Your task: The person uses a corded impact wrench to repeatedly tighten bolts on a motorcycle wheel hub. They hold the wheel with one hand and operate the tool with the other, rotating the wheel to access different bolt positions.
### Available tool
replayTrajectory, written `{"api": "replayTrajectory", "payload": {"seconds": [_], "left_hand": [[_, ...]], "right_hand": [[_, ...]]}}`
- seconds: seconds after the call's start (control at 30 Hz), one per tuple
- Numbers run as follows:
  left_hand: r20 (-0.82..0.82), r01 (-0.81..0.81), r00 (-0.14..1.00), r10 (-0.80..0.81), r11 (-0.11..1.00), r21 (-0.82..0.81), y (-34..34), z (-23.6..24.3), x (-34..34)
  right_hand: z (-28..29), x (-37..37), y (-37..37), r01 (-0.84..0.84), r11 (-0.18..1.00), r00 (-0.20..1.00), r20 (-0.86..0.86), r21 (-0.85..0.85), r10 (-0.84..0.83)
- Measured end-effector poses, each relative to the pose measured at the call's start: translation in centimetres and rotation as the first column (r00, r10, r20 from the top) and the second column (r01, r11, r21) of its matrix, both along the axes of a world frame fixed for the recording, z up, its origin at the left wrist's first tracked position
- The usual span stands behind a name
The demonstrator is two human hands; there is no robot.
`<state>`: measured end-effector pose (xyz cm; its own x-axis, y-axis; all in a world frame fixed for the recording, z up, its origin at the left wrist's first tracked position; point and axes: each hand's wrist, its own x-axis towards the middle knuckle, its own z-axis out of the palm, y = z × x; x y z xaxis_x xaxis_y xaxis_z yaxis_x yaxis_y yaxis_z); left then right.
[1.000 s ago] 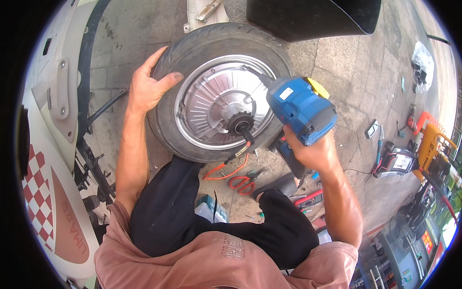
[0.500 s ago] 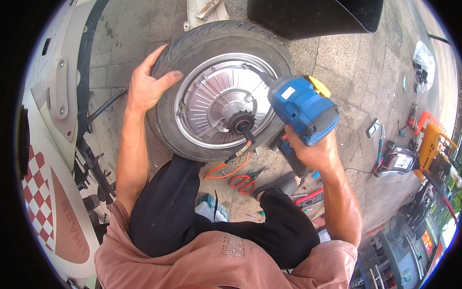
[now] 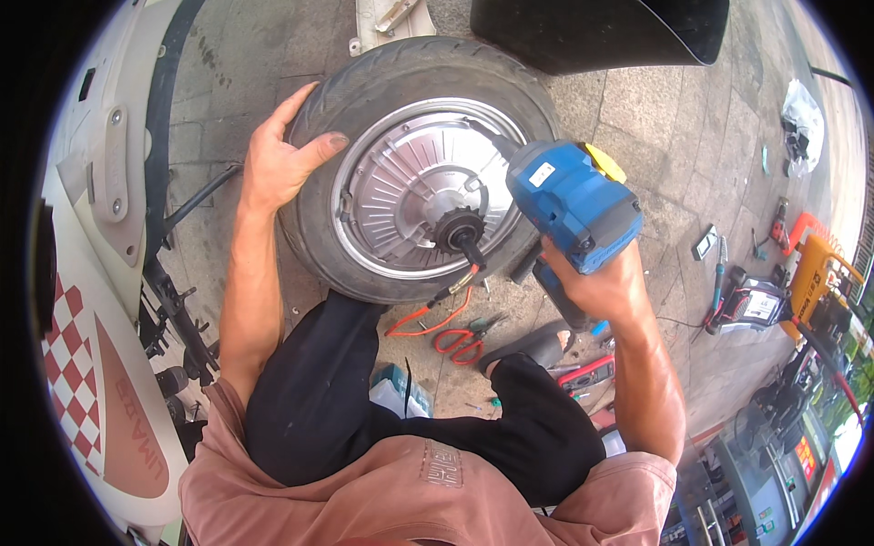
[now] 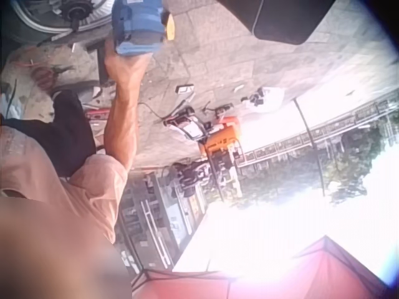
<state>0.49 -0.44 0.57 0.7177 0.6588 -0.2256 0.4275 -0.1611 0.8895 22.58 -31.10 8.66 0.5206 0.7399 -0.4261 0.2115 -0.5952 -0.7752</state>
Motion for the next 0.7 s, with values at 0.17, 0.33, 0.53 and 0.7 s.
{"api": "replayTrajectory", "payload": {"seconds": [0.17,0.33,0.53,0.7], "left_hand": [[0.031,-0.024,0.999,0.023,0.999,0.03,-0.09,-0.22,-0.15],[0.043,-0.027,0.999,0.027,1.0,0.004,0.05,-0.58,-0.11],[0.022,-0.022,1.0,0.021,1.0,0.018,0.08,-0.55,-0.27],[0.022,-0.031,0.999,0.03,0.999,0.023,0.04,-0.67,-0.42]], "right_hand": [[-0.08,0.13,0.17,-0.034,0.999,0.997,0.076,0.03,0.032],[0.1,0.24,0.25,-0.054,0.999,0.997,0.048,-0.01,0.054],[0.02,0.23,0.21,-0.005,1.0,1.0,0.027,-0.025,0.006],[-0.16,0.43,0.26,-0.029,1.0,0.998,0.061,0.001,0.029]]}}
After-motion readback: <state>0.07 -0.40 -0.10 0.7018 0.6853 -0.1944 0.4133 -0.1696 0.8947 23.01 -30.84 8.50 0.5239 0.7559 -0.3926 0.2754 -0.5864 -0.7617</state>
